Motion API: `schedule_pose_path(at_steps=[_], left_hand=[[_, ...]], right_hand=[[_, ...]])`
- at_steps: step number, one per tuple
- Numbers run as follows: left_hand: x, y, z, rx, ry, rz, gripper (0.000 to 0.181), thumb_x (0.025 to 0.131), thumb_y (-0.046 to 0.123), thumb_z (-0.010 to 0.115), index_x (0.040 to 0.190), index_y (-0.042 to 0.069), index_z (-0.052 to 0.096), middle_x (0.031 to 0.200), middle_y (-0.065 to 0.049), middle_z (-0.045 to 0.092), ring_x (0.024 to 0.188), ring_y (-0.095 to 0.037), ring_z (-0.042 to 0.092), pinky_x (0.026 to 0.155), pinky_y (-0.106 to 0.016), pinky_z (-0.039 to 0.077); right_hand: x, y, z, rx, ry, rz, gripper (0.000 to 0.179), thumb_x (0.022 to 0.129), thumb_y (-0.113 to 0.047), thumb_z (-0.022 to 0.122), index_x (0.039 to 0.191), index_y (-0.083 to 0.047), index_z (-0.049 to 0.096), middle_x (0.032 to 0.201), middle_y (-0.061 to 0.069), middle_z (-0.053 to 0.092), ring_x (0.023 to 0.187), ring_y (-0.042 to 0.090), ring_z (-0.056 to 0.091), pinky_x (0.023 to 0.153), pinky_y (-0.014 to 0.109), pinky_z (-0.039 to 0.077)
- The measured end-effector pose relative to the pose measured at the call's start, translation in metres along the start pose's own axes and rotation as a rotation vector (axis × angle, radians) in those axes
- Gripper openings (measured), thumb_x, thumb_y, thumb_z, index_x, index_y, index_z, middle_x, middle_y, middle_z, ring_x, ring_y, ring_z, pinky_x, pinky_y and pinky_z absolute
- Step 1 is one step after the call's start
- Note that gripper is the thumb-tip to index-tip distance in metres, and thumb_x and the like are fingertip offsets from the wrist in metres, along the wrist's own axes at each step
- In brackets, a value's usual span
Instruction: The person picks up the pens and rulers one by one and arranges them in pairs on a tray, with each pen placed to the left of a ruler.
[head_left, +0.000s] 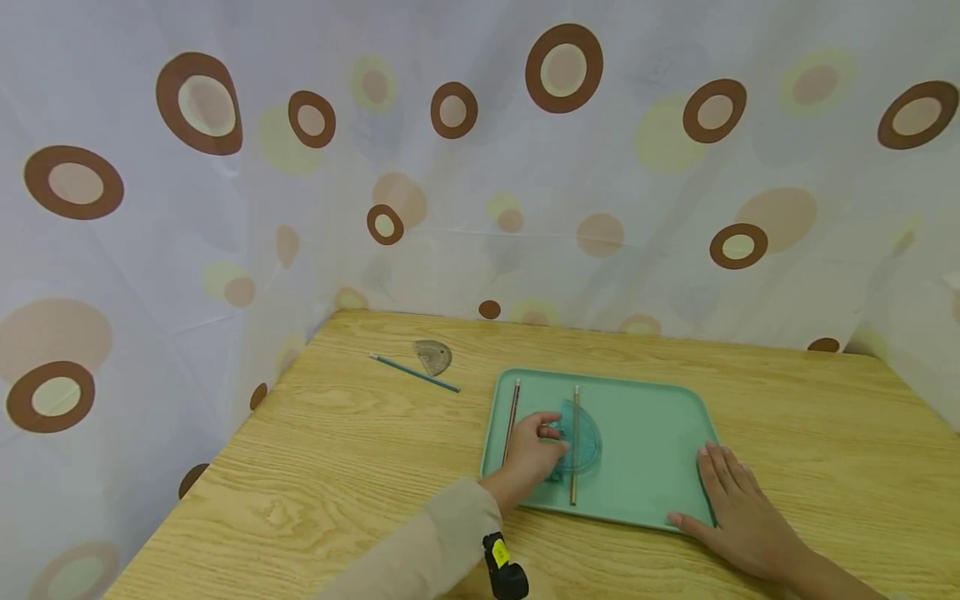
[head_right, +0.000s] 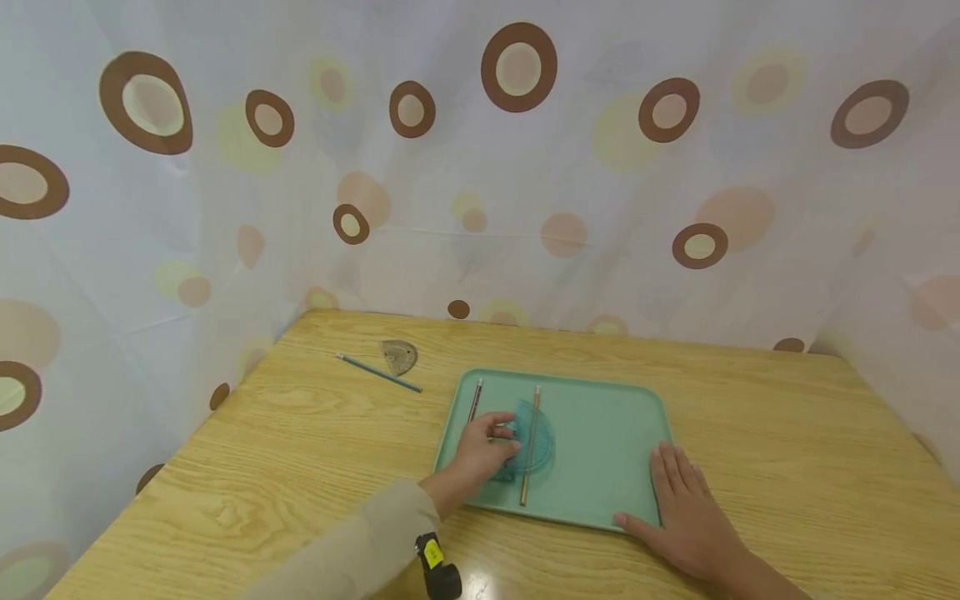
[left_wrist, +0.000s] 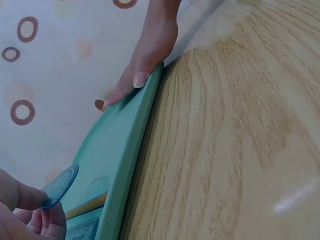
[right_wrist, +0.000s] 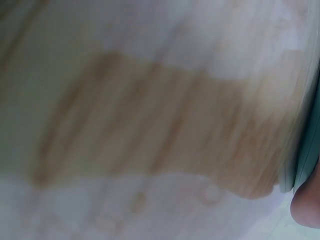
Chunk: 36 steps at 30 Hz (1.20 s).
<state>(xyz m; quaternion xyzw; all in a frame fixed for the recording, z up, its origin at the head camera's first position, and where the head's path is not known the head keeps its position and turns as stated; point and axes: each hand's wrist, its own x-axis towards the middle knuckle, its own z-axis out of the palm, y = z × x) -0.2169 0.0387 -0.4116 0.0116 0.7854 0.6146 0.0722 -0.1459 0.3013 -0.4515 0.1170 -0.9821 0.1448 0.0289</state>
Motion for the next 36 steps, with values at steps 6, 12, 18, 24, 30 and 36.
schedule_pose_path(at_steps=[6, 12, 18, 24, 30, 36], left_hand=[[-0.001, 0.001, 0.008, -0.008, 0.005, 0.000, 0.037, 0.081, -0.003, 0.065, 0.118, 0.004, 0.060, 0.089, -0.005, 0.060, 0.068, -0.009, 0.052, 0.055, -0.020, 0.042], [0.001, 0.000, 0.017, -0.003, 0.035, 0.033, 0.036, 0.079, -0.005, 0.066, 0.114, 0.003, 0.061, 0.081, -0.004, 0.059, 0.063, -0.007, 0.049, 0.054, -0.019, 0.042], [0.002, 0.001, 0.025, 0.018, 0.054, 0.065, 0.037, 0.078, -0.008, 0.065, 0.113, 0.002, 0.062, 0.079, -0.003, 0.058, 0.060, -0.005, 0.049, 0.053, -0.018, 0.043], [0.002, 0.002, 0.029, 0.067, 0.059, 0.124, 0.039, 0.075, -0.012, 0.062, 0.112, -0.001, 0.061, 0.078, -0.007, 0.059, 0.061, -0.005, 0.048, 0.052, -0.017, 0.040], [0.001, 0.003, 0.034, 0.089, 0.056, 0.146, 0.040, 0.072, -0.015, 0.057, 0.111, -0.003, 0.060, 0.077, -0.005, 0.056, 0.065, -0.009, 0.049, 0.052, -0.017, 0.038], [0.000, 0.004, 0.035, 0.186, 0.057, 0.215, 0.038, 0.071, -0.013, 0.060, 0.108, -0.006, 0.061, 0.075, -0.008, 0.058, 0.064, -0.009, 0.048, 0.053, -0.018, 0.040]], right_hand=[[0.000, 0.000, 0.000, 0.004, -0.005, 0.004, 0.098, 0.087, -0.051, 0.055, 0.143, 0.014, 0.006, 0.149, 0.035, 0.005, 0.140, 0.043, -0.008, 0.102, 0.027, -0.031], [0.000, 0.001, 0.001, 0.000, 0.000, 0.000, 0.099, 0.087, -0.050, 0.055, 0.143, 0.015, 0.006, 0.149, 0.036, 0.006, 0.140, 0.043, -0.007, 0.100, 0.024, -0.032], [0.000, 0.001, 0.001, -0.008, 0.008, -0.007, 0.099, 0.087, -0.051, 0.054, 0.143, 0.015, 0.006, 0.148, 0.036, 0.006, 0.140, 0.044, -0.006, 0.099, 0.022, -0.032], [-0.001, 0.001, 0.001, -0.005, 0.001, -0.004, 0.099, 0.087, -0.051, 0.054, 0.143, 0.015, 0.005, 0.148, 0.036, 0.005, 0.140, 0.043, -0.008, 0.098, 0.020, -0.032], [-0.001, 0.002, 0.002, -0.005, 0.005, -0.007, 0.098, 0.087, -0.050, 0.055, 0.142, 0.015, 0.007, 0.148, 0.036, 0.006, 0.140, 0.043, -0.007, 0.099, 0.021, -0.031], [0.000, 0.001, 0.003, -0.011, 0.012, -0.005, 0.097, 0.087, -0.050, 0.055, 0.142, 0.015, 0.008, 0.149, 0.035, 0.007, 0.140, 0.043, -0.006, 0.100, 0.023, -0.031]])
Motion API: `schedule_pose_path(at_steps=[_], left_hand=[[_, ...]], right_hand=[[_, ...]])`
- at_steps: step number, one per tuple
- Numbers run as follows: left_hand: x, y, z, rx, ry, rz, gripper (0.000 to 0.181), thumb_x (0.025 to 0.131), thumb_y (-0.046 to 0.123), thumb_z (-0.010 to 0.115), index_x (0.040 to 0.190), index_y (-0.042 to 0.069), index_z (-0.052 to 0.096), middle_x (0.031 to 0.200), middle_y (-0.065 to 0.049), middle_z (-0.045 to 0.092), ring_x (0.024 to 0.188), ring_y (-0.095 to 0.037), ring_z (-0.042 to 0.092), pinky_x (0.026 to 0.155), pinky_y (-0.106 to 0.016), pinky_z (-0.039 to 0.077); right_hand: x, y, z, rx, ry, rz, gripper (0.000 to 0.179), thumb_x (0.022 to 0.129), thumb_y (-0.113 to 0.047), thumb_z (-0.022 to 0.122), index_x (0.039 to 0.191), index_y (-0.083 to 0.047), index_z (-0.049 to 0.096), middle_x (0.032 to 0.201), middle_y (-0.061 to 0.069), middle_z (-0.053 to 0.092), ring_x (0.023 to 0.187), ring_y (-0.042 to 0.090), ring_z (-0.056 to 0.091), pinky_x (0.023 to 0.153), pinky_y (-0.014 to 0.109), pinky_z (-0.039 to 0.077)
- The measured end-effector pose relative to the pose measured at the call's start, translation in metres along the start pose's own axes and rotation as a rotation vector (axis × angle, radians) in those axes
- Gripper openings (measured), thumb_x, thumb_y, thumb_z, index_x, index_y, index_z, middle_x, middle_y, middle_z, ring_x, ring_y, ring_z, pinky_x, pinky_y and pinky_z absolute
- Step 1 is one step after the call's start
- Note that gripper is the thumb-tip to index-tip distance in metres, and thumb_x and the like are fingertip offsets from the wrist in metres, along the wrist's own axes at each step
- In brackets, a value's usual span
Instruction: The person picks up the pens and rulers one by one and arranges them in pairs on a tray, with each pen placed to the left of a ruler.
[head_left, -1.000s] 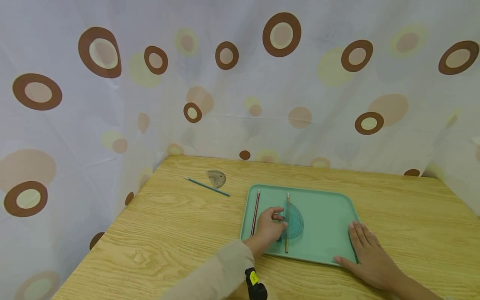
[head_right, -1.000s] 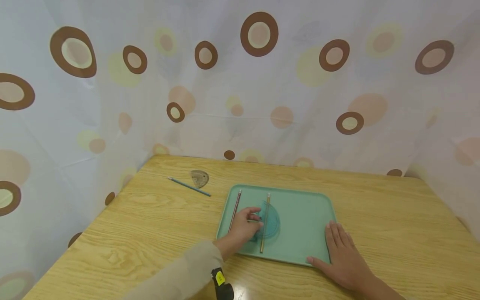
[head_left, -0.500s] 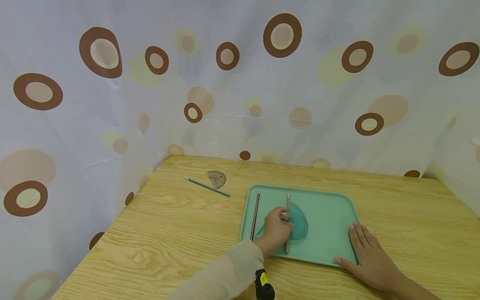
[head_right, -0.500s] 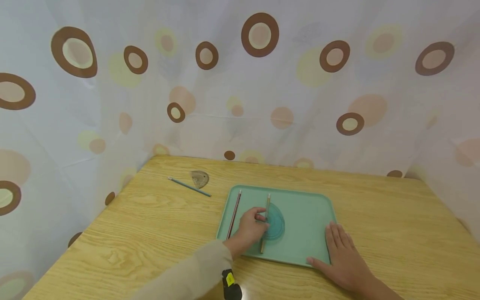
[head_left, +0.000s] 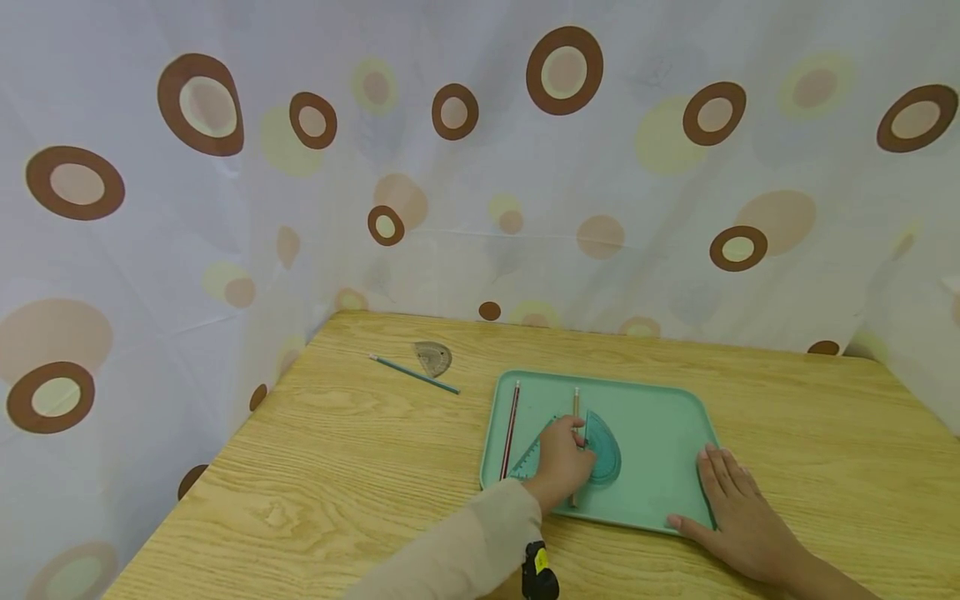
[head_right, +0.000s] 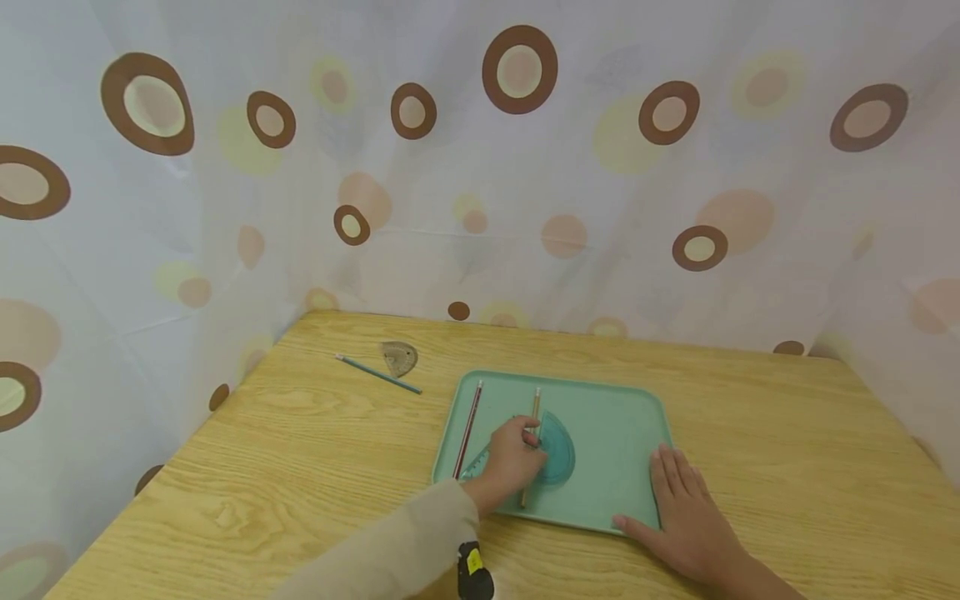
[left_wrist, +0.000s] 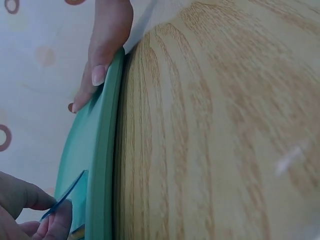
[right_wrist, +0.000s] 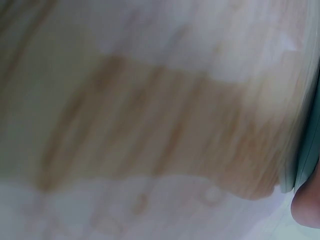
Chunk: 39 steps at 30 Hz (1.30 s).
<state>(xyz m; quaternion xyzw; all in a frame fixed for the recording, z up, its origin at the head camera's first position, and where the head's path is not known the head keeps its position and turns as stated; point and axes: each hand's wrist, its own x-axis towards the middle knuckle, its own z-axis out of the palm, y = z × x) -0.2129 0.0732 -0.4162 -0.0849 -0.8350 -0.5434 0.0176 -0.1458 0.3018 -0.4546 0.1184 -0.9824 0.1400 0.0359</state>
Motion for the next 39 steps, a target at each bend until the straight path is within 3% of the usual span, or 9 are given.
schedule_pose_path(at_steps=[5, 15, 20, 26, 30, 33, 39], left_hand=[[0.002, -0.001, 0.000, 0.089, -0.035, 0.048, 0.037, 0.073, -0.009, 0.063, 0.109, -0.005, 0.060, 0.073, -0.006, 0.057, 0.064, -0.006, 0.044, 0.055, -0.018, 0.041], [0.001, 0.002, 0.001, 0.220, -0.109, 0.050, 0.042, 0.080, -0.006, 0.061, 0.121, -0.002, 0.055, 0.055, 0.004, 0.041, 0.050, -0.005, 0.032, 0.044, -0.018, 0.027], [0.003, 0.005, 0.002, 0.306, -0.107, 0.044, 0.040, 0.080, -0.002, 0.064, 0.120, 0.000, 0.056, 0.055, 0.002, 0.046, 0.049, -0.005, 0.033, 0.045, -0.017, 0.031], [0.004, 0.006, 0.004, 0.371, -0.107, 0.047, 0.039, 0.080, -0.002, 0.066, 0.118, 0.001, 0.057, 0.075, -0.005, 0.064, 0.056, -0.004, 0.042, 0.049, -0.016, 0.039], [0.005, 0.007, 0.004, 0.387, -0.111, 0.048, 0.037, 0.080, -0.002, 0.066, 0.116, 0.000, 0.058, 0.093, -0.011, 0.067, 0.069, -0.007, 0.057, 0.055, -0.017, 0.045], [0.005, 0.009, 0.004, 0.399, -0.109, 0.042, 0.035, 0.080, -0.002, 0.066, 0.114, 0.001, 0.059, 0.098, -0.012, 0.066, 0.081, -0.012, 0.063, 0.059, -0.018, 0.048], [0.005, 0.012, 0.004, 0.434, -0.107, 0.027, 0.031, 0.080, -0.005, 0.062, 0.111, 0.002, 0.062, 0.097, -0.011, 0.065, 0.084, -0.014, 0.063, 0.062, -0.019, 0.050]], right_hand=[[0.000, -0.001, -0.001, 0.004, 0.003, 0.000, 0.097, 0.087, -0.049, 0.055, 0.142, 0.015, 0.008, 0.148, 0.036, 0.007, 0.140, 0.044, -0.005, 0.101, 0.024, -0.030], [0.000, -0.003, -0.002, 0.017, 0.003, 0.002, 0.097, 0.087, -0.049, 0.056, 0.142, 0.015, 0.009, 0.148, 0.036, 0.009, 0.140, 0.044, -0.005, 0.102, 0.025, -0.030], [0.001, -0.003, -0.002, 0.020, 0.008, -0.003, 0.096, 0.087, -0.049, 0.056, 0.142, 0.015, 0.010, 0.148, 0.036, 0.009, 0.140, 0.045, -0.003, 0.104, 0.029, -0.029], [0.001, -0.002, -0.002, 0.018, 0.010, -0.004, 0.096, 0.087, -0.050, 0.056, 0.142, 0.015, 0.010, 0.148, 0.036, 0.009, 0.140, 0.044, -0.004, 0.105, 0.031, -0.028], [0.001, -0.002, -0.001, 0.018, 0.006, -0.002, 0.097, 0.087, -0.050, 0.055, 0.142, 0.015, 0.010, 0.148, 0.036, 0.009, 0.140, 0.043, -0.006, 0.104, 0.030, -0.029], [0.000, -0.001, -0.001, 0.021, 0.002, 0.001, 0.096, 0.087, -0.050, 0.055, 0.142, 0.014, 0.009, 0.148, 0.035, 0.008, 0.140, 0.043, -0.007, 0.104, 0.031, -0.029], [0.000, -0.001, -0.001, 0.021, 0.007, -0.005, 0.096, 0.088, -0.050, 0.054, 0.143, 0.014, 0.009, 0.148, 0.036, 0.008, 0.140, 0.043, -0.008, 0.102, 0.026, -0.030]])
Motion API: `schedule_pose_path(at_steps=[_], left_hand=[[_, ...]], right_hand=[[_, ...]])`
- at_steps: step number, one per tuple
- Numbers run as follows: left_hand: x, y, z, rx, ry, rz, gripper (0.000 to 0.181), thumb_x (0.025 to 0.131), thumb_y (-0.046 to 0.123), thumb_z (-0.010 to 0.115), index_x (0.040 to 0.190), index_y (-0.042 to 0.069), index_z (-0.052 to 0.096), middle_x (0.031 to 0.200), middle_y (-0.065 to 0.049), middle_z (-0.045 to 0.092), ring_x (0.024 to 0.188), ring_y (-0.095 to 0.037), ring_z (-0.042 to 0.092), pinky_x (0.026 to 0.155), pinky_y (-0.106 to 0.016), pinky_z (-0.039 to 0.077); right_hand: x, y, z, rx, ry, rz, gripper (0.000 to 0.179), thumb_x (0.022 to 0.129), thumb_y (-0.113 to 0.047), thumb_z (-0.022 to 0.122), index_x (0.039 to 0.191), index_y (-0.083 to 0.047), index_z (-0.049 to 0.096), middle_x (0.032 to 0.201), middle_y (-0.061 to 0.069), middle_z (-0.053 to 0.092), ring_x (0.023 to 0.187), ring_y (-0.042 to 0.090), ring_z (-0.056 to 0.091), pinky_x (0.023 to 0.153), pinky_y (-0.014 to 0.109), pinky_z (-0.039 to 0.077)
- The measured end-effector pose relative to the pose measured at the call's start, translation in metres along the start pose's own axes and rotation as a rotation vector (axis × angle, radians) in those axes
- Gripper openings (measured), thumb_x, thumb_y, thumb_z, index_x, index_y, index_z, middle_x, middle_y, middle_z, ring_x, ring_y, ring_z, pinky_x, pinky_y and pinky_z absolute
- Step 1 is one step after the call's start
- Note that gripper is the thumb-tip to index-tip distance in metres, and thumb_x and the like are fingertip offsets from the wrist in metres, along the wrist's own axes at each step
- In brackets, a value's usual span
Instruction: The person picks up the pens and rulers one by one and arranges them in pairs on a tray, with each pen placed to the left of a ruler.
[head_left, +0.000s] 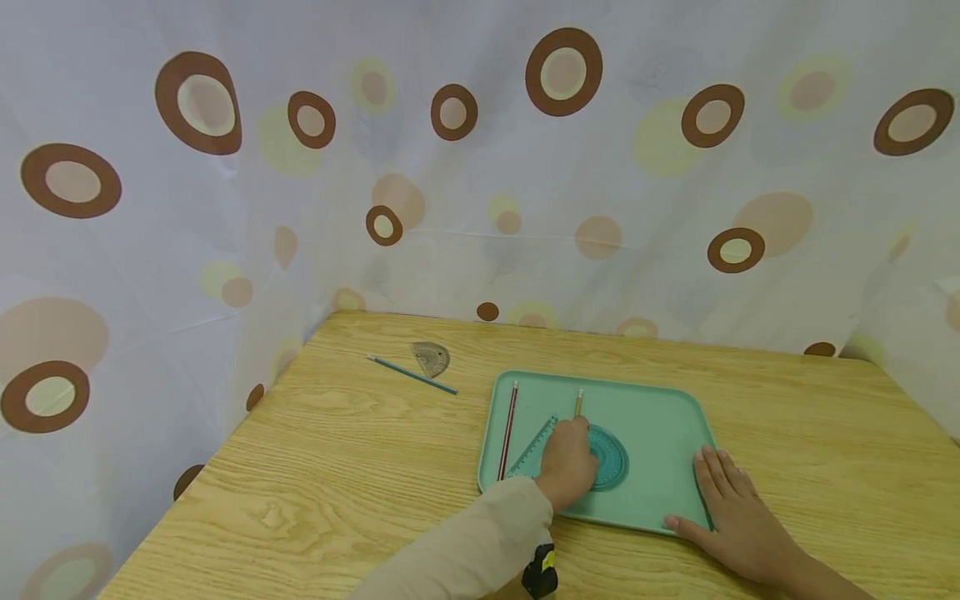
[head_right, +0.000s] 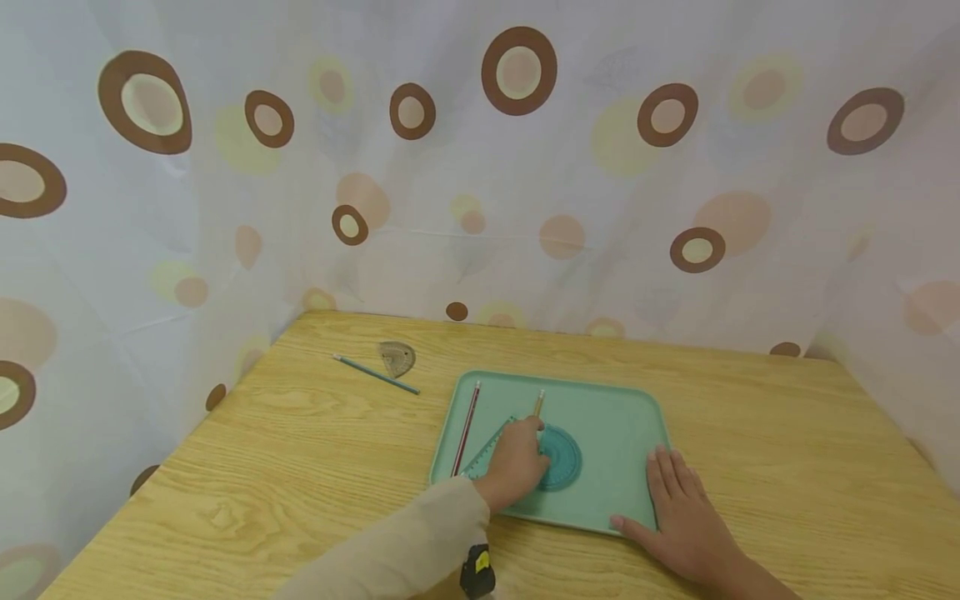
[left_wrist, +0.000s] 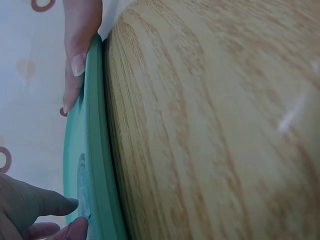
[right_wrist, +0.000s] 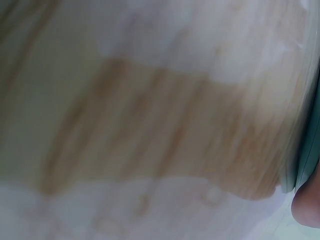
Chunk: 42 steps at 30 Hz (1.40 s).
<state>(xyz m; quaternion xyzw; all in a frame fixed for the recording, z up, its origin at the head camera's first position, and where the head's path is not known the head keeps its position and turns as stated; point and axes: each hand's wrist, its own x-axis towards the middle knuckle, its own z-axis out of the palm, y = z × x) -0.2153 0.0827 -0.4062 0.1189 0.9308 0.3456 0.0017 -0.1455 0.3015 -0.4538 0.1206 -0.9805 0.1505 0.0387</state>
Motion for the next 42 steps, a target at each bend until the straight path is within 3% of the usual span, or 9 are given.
schedule_pose_path(at_steps=[4, 8, 15, 21, 26, 32, 42], left_hand=[[-0.001, 0.000, -0.002, 0.024, 0.005, -0.008, 0.030, 0.082, -0.005, 0.061, 0.111, 0.004, 0.063, 0.100, -0.010, 0.064, 0.090, -0.016, 0.063, 0.067, -0.019, 0.051], [-0.003, -0.004, -0.006, -0.014, 0.017, 0.012, 0.030, 0.082, -0.004, 0.061, 0.111, 0.004, 0.063, 0.101, -0.009, 0.063, 0.092, -0.016, 0.062, 0.069, -0.020, 0.051], [-0.001, -0.021, -0.013, -0.137, 0.052, 0.147, 0.026, 0.083, -0.004, 0.058, 0.108, -0.001, 0.063, 0.090, -0.009, 0.061, 0.079, -0.015, 0.056, 0.061, -0.018, 0.045], [0.002, -0.033, -0.020, -0.092, 0.062, 0.211, 0.023, 0.083, 0.002, 0.064, 0.106, 0.002, 0.065, 0.092, -0.010, 0.063, 0.079, -0.017, 0.058, 0.060, -0.016, 0.044], [0.001, -0.039, -0.028, -0.082, 0.035, 0.251, 0.024, 0.084, 0.005, 0.065, 0.108, 0.001, 0.065, 0.095, -0.011, 0.063, 0.084, -0.019, 0.058, 0.064, -0.017, 0.045], [0.001, -0.046, -0.035, -0.079, 0.015, 0.267, 0.026, 0.085, 0.006, 0.065, 0.110, 0.001, 0.064, 0.099, -0.012, 0.063, 0.086, -0.019, 0.058, 0.068, -0.019, 0.046], [0.006, -0.060, -0.038, -0.092, 0.022, 0.228, 0.029, 0.085, 0.009, 0.065, 0.114, 0.002, 0.062, 0.101, -0.011, 0.062, 0.087, -0.021, 0.060, 0.069, -0.022, 0.048]], right_hand=[[0.001, -0.001, -0.001, 0.001, -0.005, 0.003, 0.096, 0.088, -0.051, 0.053, 0.143, 0.014, 0.009, 0.149, 0.035, 0.008, 0.141, 0.043, -0.007, 0.100, 0.024, -0.030], [0.000, -0.001, -0.001, 0.001, -0.009, 0.007, 0.096, 0.088, -0.050, 0.054, 0.142, 0.015, 0.009, 0.148, 0.036, 0.009, 0.140, 0.044, -0.006, 0.100, 0.023, -0.031], [0.000, -0.001, -0.001, -0.004, -0.023, 0.015, 0.095, 0.088, -0.049, 0.054, 0.142, 0.015, 0.010, 0.148, 0.036, 0.008, 0.140, 0.044, -0.007, 0.099, 0.022, -0.031], [0.000, 0.000, -0.001, -0.002, -0.024, 0.010, 0.096, 0.088, -0.050, 0.053, 0.142, 0.015, 0.007, 0.148, 0.036, 0.006, 0.140, 0.044, -0.009, 0.097, 0.020, -0.031], [0.001, 0.000, 0.000, 0.004, -0.023, 0.006, 0.097, 0.089, -0.051, 0.052, 0.142, 0.015, 0.006, 0.148, 0.036, 0.004, 0.140, 0.042, -0.012, 0.098, 0.021, -0.031], [0.001, 0.001, 0.001, 0.008, -0.023, 0.010, 0.097, 0.089, -0.051, 0.052, 0.142, 0.015, 0.005, 0.149, 0.035, 0.002, 0.140, 0.042, -0.012, 0.099, 0.023, -0.031], [0.000, 0.000, 0.001, -0.006, -0.013, 0.007, 0.096, 0.089, -0.049, 0.054, 0.142, 0.016, 0.007, 0.148, 0.036, 0.005, 0.140, 0.043, -0.010, 0.099, 0.022, -0.031]])
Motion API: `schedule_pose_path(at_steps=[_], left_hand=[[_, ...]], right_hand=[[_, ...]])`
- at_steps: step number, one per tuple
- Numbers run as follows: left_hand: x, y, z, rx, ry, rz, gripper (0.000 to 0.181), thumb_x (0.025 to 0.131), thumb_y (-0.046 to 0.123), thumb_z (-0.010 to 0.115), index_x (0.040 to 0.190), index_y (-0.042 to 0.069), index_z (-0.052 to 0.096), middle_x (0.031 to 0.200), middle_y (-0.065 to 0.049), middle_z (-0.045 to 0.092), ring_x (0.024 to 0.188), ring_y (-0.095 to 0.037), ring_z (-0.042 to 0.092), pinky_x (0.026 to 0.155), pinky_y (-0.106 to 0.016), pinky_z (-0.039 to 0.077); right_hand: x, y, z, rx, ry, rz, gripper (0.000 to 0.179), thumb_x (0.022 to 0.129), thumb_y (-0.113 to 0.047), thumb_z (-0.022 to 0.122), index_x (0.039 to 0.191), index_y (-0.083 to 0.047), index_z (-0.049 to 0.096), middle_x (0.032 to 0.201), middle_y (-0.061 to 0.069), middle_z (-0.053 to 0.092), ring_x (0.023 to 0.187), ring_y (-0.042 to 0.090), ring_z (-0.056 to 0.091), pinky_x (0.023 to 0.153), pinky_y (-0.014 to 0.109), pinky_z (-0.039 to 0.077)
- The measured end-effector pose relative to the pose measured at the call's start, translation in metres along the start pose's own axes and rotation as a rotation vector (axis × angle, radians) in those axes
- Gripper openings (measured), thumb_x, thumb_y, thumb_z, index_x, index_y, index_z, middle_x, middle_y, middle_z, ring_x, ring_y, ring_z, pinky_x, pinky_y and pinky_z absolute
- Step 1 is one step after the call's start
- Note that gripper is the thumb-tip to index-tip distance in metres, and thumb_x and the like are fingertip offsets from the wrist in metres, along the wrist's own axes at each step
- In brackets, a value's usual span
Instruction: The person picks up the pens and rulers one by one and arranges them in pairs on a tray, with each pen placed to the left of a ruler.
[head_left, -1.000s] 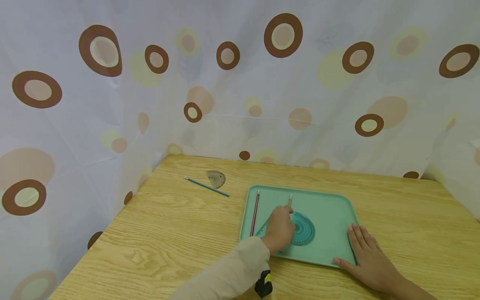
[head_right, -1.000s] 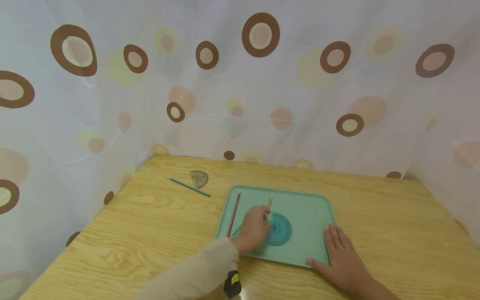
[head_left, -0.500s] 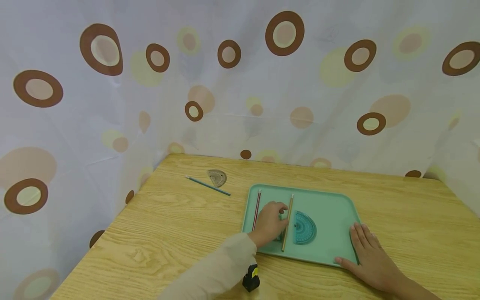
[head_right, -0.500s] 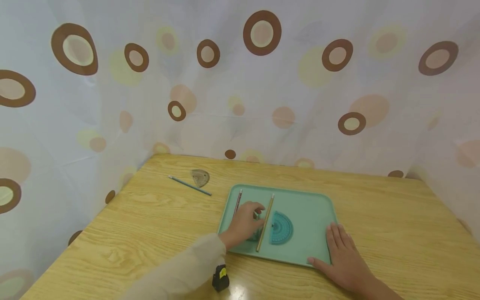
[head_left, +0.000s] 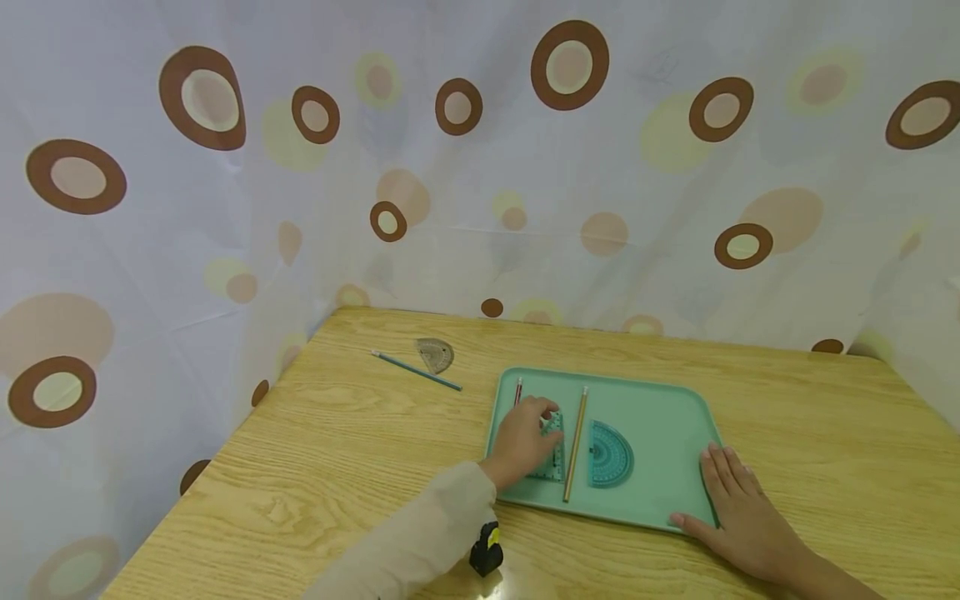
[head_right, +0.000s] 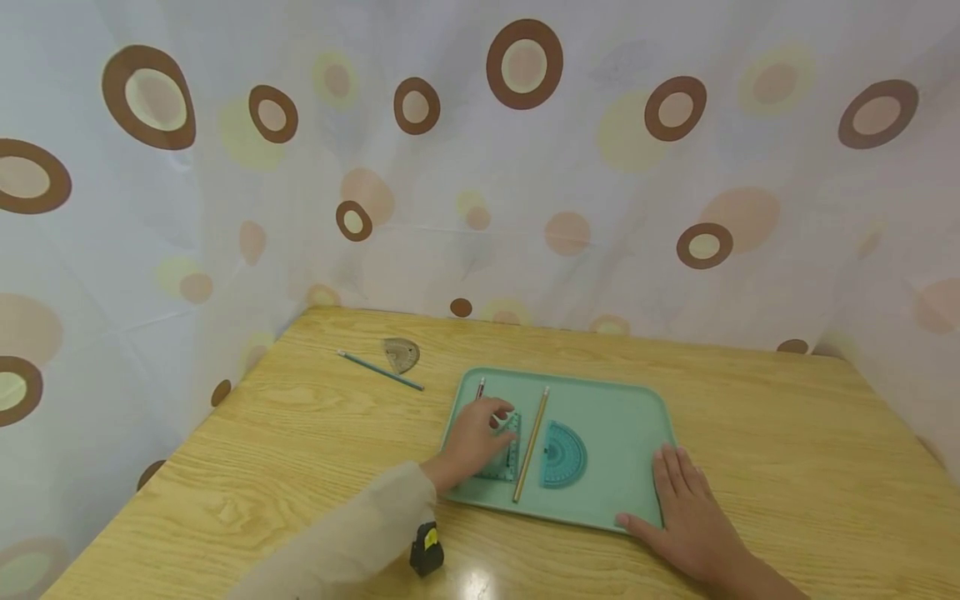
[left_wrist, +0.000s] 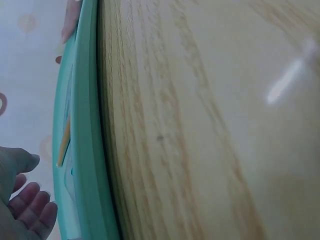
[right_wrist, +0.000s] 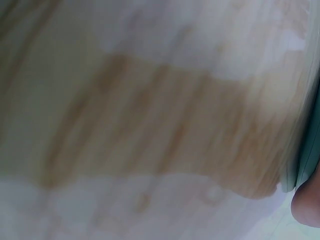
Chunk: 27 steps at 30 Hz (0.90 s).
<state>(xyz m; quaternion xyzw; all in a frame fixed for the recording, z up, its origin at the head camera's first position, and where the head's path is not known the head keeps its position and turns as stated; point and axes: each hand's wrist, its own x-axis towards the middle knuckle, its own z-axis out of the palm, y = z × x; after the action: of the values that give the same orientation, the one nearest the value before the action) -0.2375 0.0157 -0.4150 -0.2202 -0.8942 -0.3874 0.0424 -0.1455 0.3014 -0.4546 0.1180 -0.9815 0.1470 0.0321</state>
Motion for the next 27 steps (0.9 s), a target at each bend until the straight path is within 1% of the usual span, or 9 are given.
schedule_pose_path(at_steps=[3, 6, 12, 14, 20, 27], left_hand=[[0.001, -0.003, -0.002, -0.013, 0.013, 0.005, 0.029, 0.085, 0.008, 0.065, 0.114, 0.001, 0.061, 0.102, -0.011, 0.061, 0.088, -0.023, 0.060, 0.071, -0.023, 0.049], [0.002, -0.006, -0.004, -0.016, 0.036, 0.024, 0.029, 0.084, 0.006, 0.066, 0.112, -0.001, 0.061, 0.101, -0.013, 0.061, 0.088, -0.025, 0.060, 0.072, -0.025, 0.050], [0.002, -0.011, -0.009, -0.024, 0.067, 0.005, 0.029, 0.084, 0.007, 0.066, 0.111, -0.001, 0.062, 0.103, -0.013, 0.061, 0.091, -0.026, 0.060, 0.074, -0.027, 0.050], [0.001, -0.013, -0.010, -0.032, 0.084, 0.002, 0.029, 0.084, 0.007, 0.066, 0.112, -0.001, 0.061, 0.103, -0.013, 0.061, 0.091, -0.026, 0.059, 0.074, -0.028, 0.050], [0.004, -0.023, -0.013, 0.006, 0.154, 0.022, 0.031, 0.082, 0.007, 0.068, 0.111, -0.002, 0.061, 0.100, -0.015, 0.061, 0.088, -0.024, 0.058, 0.073, -0.029, 0.050], [0.006, -0.029, -0.018, 0.020, 0.200, 0.015, 0.033, 0.081, 0.006, 0.069, 0.111, -0.004, 0.061, 0.098, -0.015, 0.061, 0.087, -0.024, 0.058, 0.074, -0.030, 0.050]], right_hand=[[0.000, 0.000, 0.000, -0.004, -0.004, 0.003, 0.095, 0.089, -0.049, 0.054, 0.142, 0.016, 0.008, 0.148, 0.036, 0.006, 0.140, 0.042, -0.010, 0.099, 0.022, -0.031], [0.000, -0.001, -0.001, 0.005, -0.012, 0.008, 0.095, 0.088, -0.048, 0.054, 0.142, 0.016, 0.008, 0.149, 0.036, 0.005, 0.140, 0.042, -0.010, 0.101, 0.026, -0.030], [0.000, -0.001, -0.001, 0.017, -0.015, 0.012, 0.096, 0.088, -0.049, 0.054, 0.142, 0.015, 0.007, 0.149, 0.035, 0.005, 0.140, 0.042, -0.010, 0.104, 0.033, -0.029], [0.000, -0.001, 0.000, 0.019, -0.013, 0.009, 0.096, 0.088, -0.049, 0.054, 0.142, 0.015, 0.007, 0.149, 0.036, 0.005, 0.140, 0.042, -0.010, 0.103, 0.032, -0.029], [0.001, 0.000, -0.001, 0.023, -0.016, 0.008, 0.096, 0.089, -0.050, 0.053, 0.142, 0.015, 0.007, 0.148, 0.036, 0.005, 0.140, 0.041, -0.012, 0.101, 0.028, -0.031], [0.000, 0.000, 0.000, 0.021, -0.015, 0.013, 0.096, 0.088, -0.049, 0.054, 0.142, 0.015, 0.008, 0.148, 0.036, 0.006, 0.140, 0.041, -0.011, 0.103, 0.030, -0.030]])
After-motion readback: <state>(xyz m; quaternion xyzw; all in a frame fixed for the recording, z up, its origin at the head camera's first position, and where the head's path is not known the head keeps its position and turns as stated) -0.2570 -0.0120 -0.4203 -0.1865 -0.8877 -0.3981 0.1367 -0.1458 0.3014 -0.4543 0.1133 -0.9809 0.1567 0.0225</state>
